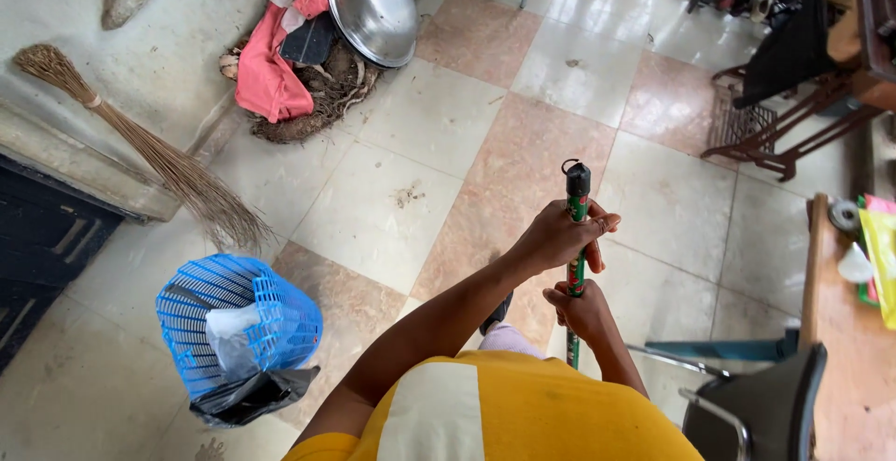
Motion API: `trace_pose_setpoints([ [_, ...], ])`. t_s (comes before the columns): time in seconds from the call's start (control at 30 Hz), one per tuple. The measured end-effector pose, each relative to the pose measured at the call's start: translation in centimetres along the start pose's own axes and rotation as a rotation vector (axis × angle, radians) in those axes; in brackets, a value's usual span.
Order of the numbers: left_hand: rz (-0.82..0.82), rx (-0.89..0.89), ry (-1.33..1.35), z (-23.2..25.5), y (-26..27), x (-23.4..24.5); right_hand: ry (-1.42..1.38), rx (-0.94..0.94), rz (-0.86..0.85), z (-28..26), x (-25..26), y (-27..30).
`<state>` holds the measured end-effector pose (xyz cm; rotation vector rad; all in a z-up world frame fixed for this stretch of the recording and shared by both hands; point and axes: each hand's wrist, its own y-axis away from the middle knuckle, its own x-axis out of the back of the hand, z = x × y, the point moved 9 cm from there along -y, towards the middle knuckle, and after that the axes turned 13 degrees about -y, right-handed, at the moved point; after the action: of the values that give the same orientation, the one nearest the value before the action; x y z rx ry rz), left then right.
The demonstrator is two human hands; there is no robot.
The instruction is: The person pours detergent from a packet into a bucket of water, dips a mop into the bucket, and wrings it out by hand. They then use the mop to clean the tiled floor and walls, moving around a glass table and other items.
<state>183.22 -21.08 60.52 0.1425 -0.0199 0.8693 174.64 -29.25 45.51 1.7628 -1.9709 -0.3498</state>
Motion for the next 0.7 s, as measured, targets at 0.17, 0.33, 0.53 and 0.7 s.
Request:
trace_pose_setpoints([
  [0.17, 0.042, 0.012, 0.043, -0.6, -8.0, 3.5, -0.06, -0.042, -0.044, -2.5, 1.4, -8.1],
  [0.33, 0.047, -0.005, 0.061, 2.3, -17.6, 6.7, -0.151, -0.052, -0.062, -6.7, 5.2, -17.4],
  [0.53, 0.063, 0.01, 0.018, 4.0, -27.4, 9.5, -0.16, -0.012, -0.089, -12.2, 8.6, -25.6],
  [0.7, 0.073, -0.004, 0.005, 5.2, -32.0, 11.5, -0.108, 0.033, -0.075, -16.1, 9.9, -30.0],
])
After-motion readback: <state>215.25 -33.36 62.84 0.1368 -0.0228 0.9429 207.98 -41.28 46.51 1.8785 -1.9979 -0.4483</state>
